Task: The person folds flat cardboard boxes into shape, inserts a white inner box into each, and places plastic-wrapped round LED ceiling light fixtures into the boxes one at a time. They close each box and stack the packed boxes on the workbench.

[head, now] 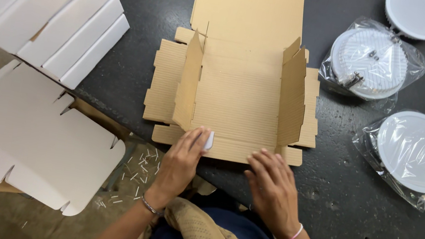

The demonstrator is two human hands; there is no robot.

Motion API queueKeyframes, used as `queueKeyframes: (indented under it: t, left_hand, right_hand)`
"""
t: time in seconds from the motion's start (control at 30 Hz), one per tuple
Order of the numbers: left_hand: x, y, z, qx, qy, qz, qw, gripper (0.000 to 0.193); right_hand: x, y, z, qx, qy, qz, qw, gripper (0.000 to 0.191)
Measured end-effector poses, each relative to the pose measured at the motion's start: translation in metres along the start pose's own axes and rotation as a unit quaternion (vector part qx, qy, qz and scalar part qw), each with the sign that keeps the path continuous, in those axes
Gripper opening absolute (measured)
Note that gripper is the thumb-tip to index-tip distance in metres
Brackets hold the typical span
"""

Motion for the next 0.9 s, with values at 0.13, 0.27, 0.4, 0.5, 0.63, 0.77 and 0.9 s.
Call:
queueKeyframes:
  t: [0.13,0.27,0.4,0.5,0.63,0.77,0.9]
  left_hand:
    - [-0.007,-0.017,-0.003,-0.071,0.022,-0.017,0.997,0.036]
    - [-0.021,-0.036,-0.010,-0.122,0.031,0.008,0.992,0.038]
    - [-0.049,-0.045,-0.018,0.025,0.031,-0.119,0.992,0.035]
    - [-0.063,-0.063,0.021,-0.017,0.121,-0.194,0.973,0.029]
    - [-0.038,-0.114,0.106,-0.156,0.359,-0.194,0.900,0.051]
    - [0.024,-0.172,0.168,-0.219,0.413,-0.093,0.879,0.074]
    - [0.079,-0.193,0.192,-0.199,0.462,-0.052,0.863,0.076]
  right_hand:
    - [0.017,-0.015,0.002,-0.022,-0.022,0.076,0.997,0.043]
    - [0.036,-0.033,-0.013,-0.036,0.031,0.062,0.997,0.035]
    - [0.045,-0.053,-0.049,0.049,-0.012,0.121,0.991,0.022]
    - [0.054,-0.070,-0.069,0.086,-0.035,0.161,0.983,0.015]
    - [0.059,-0.076,-0.074,0.075,-0.037,0.163,0.983,0.012]
    - [0.048,-0.065,-0.071,0.071,-0.075,0.140,0.985,0.013]
    - [0.044,-0.050,-0.073,0.096,-0.087,0.168,0.977,0.015]
Point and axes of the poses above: each hand's wrist, its own y-axis away from the middle knuckle, its own x-axis out of the palm, z = x × y, the point moved 3 cm from there along -y, towards the middle knuckle, and after that the axes turned 2 degrees about z, right-handed, at the moved point
